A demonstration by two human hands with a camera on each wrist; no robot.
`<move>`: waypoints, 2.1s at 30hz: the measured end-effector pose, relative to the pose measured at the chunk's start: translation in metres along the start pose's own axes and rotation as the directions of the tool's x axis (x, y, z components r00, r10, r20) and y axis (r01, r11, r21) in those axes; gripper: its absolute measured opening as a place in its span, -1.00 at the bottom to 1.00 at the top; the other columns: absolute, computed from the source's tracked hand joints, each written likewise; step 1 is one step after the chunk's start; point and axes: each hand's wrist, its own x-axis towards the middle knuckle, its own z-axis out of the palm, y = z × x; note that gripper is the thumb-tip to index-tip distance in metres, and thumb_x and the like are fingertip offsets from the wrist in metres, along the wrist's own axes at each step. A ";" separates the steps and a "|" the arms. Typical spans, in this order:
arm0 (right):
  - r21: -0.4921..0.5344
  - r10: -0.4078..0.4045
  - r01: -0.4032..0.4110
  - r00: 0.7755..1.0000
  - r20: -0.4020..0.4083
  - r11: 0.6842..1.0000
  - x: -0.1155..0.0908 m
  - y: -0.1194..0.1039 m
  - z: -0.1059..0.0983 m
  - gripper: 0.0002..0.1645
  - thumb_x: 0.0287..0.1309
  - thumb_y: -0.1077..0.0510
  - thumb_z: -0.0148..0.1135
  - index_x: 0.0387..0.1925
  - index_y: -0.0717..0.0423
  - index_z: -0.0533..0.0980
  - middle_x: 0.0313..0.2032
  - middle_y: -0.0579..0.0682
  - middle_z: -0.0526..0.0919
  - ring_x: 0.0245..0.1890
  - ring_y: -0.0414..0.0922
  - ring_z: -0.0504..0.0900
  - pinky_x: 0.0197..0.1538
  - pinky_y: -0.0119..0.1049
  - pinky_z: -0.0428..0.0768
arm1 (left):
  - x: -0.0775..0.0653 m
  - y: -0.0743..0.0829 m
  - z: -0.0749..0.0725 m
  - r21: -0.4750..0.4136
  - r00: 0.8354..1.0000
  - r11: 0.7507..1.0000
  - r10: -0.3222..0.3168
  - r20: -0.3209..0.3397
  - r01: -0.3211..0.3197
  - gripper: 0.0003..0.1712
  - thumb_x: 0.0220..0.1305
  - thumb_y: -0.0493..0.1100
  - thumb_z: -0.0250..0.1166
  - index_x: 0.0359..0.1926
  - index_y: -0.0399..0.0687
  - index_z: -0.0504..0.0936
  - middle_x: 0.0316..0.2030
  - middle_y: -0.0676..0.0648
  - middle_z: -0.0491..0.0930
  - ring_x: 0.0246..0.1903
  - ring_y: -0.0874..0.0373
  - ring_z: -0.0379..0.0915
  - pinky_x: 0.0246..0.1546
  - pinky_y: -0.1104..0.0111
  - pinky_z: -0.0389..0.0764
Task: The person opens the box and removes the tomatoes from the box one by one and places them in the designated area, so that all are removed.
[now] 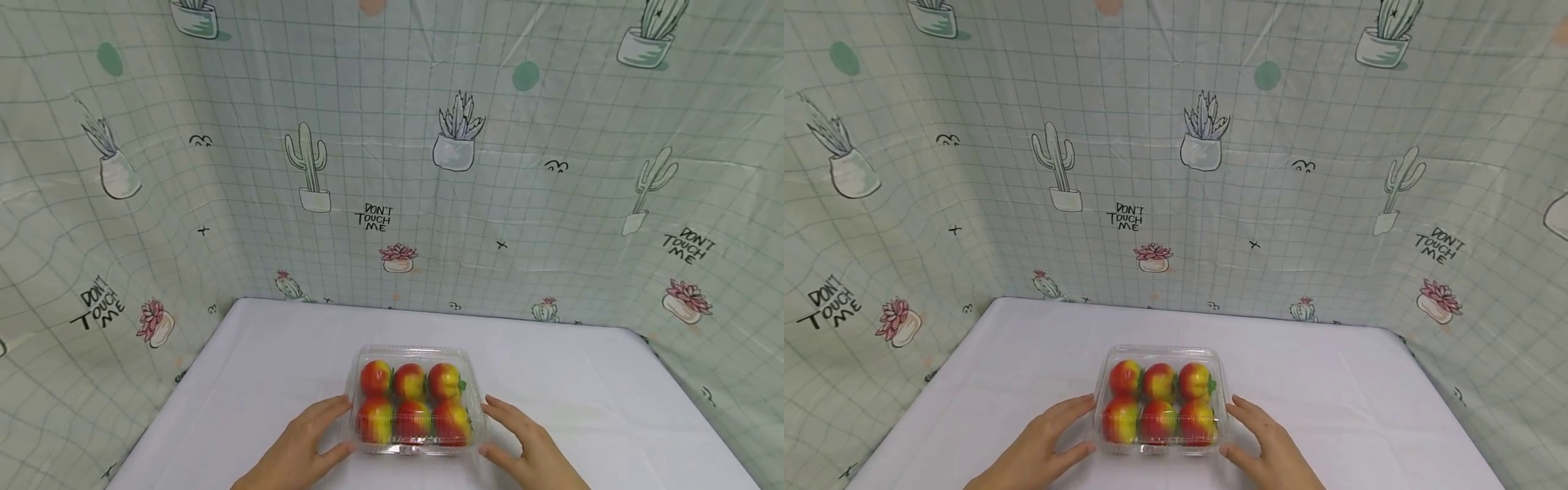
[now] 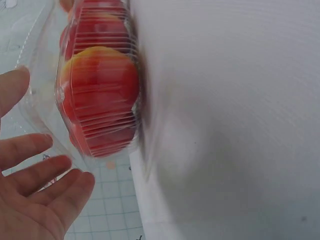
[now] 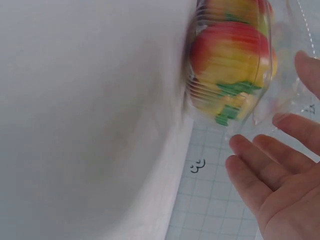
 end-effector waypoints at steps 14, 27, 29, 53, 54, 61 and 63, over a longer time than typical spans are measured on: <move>-0.008 -0.054 0.054 0.980 -0.193 0.999 0.007 -0.006 -0.003 -0.44 0.14 -0.03 0.33 0.20 -0.08 0.49 0.22 -0.22 0.46 0.18 -0.11 0.46 0.06 -0.14 0.56 | 0.009 0.003 -0.003 0.018 0.976 0.995 0.098 -0.196 -0.097 -0.41 0.15 -0.07 0.39 0.20 -0.10 0.50 0.26 -0.01 0.40 0.24 0.08 0.31 0.10 0.08 0.47; -0.030 -0.109 0.105 0.965 -0.240 0.994 0.017 -0.007 -0.006 -0.30 0.15 0.03 0.33 0.32 -0.22 0.33 0.20 -0.22 0.48 0.17 -0.14 0.48 0.17 -0.39 0.40 | 0.020 0.004 -0.007 -0.130 0.980 0.990 0.029 -0.199 -0.056 -0.31 0.18 -0.11 0.38 0.30 -0.16 0.37 0.23 -0.07 0.43 0.10 0.02 0.47 0.07 0.10 0.49; -0.029 -0.100 0.096 0.963 -0.249 0.995 0.019 -0.008 -0.006 -0.28 0.14 0.03 0.35 0.32 -0.25 0.32 0.20 -0.23 0.47 0.16 -0.12 0.49 0.17 -0.35 0.41 | 0.022 0.005 -0.008 -0.153 0.979 0.986 0.028 -0.203 -0.060 -0.29 0.17 -0.12 0.39 0.31 -0.15 0.36 0.25 -0.08 0.41 0.12 -0.02 0.46 0.09 0.10 0.48; 0.071 -0.128 0.168 0.913 -0.388 0.983 0.048 -0.010 -0.007 -0.15 0.05 0.26 0.38 0.37 -0.10 0.26 0.21 -0.02 0.49 0.09 0.05 0.56 0.20 -0.66 0.17 | 0.050 0.000 -0.011 -0.241 0.941 0.957 0.074 -0.330 -0.159 -0.24 0.17 -0.27 0.36 0.37 -0.07 0.27 0.32 -0.03 0.32 0.24 0.01 0.34 0.15 0.16 0.40; 0.069 -0.129 0.169 0.910 -0.394 0.983 0.050 -0.009 -0.007 -0.12 0.04 0.27 0.39 0.38 -0.10 0.25 0.21 -0.02 0.49 0.08 0.05 0.56 0.19 -0.66 0.16 | 0.052 0.000 -0.010 -0.225 0.940 0.962 0.073 -0.334 -0.155 -0.23 0.16 -0.27 0.36 0.38 -0.05 0.27 0.32 -0.03 0.33 0.22 -0.02 0.35 0.14 0.14 0.40; 0.048 -0.172 0.212 0.887 -0.429 0.976 0.065 -0.001 -0.005 -0.03 -0.01 0.36 0.38 0.42 -0.04 0.18 0.05 0.10 0.60 0.01 0.07 0.60 0.13 -0.66 0.28 | 0.066 -0.003 -0.010 -0.160 0.931 0.975 0.088 -0.355 -0.153 -0.22 0.18 -0.26 0.35 0.39 -0.05 0.23 0.28 -0.07 0.35 0.16 -0.07 0.38 0.14 0.17 0.43; 0.046 -0.197 0.240 0.878 -0.436 0.970 0.071 0.002 -0.004 -0.02 -0.02 0.40 0.38 0.42 0.01 0.18 0.01 0.13 0.61 -0.01 0.09 0.61 0.10 -0.64 0.35 | 0.071 -0.005 -0.011 -0.149 0.923 0.974 0.106 -0.370 -0.172 -0.23 0.18 -0.28 0.34 0.39 -0.09 0.24 0.25 -0.11 0.38 0.14 -0.07 0.40 0.13 0.17 0.45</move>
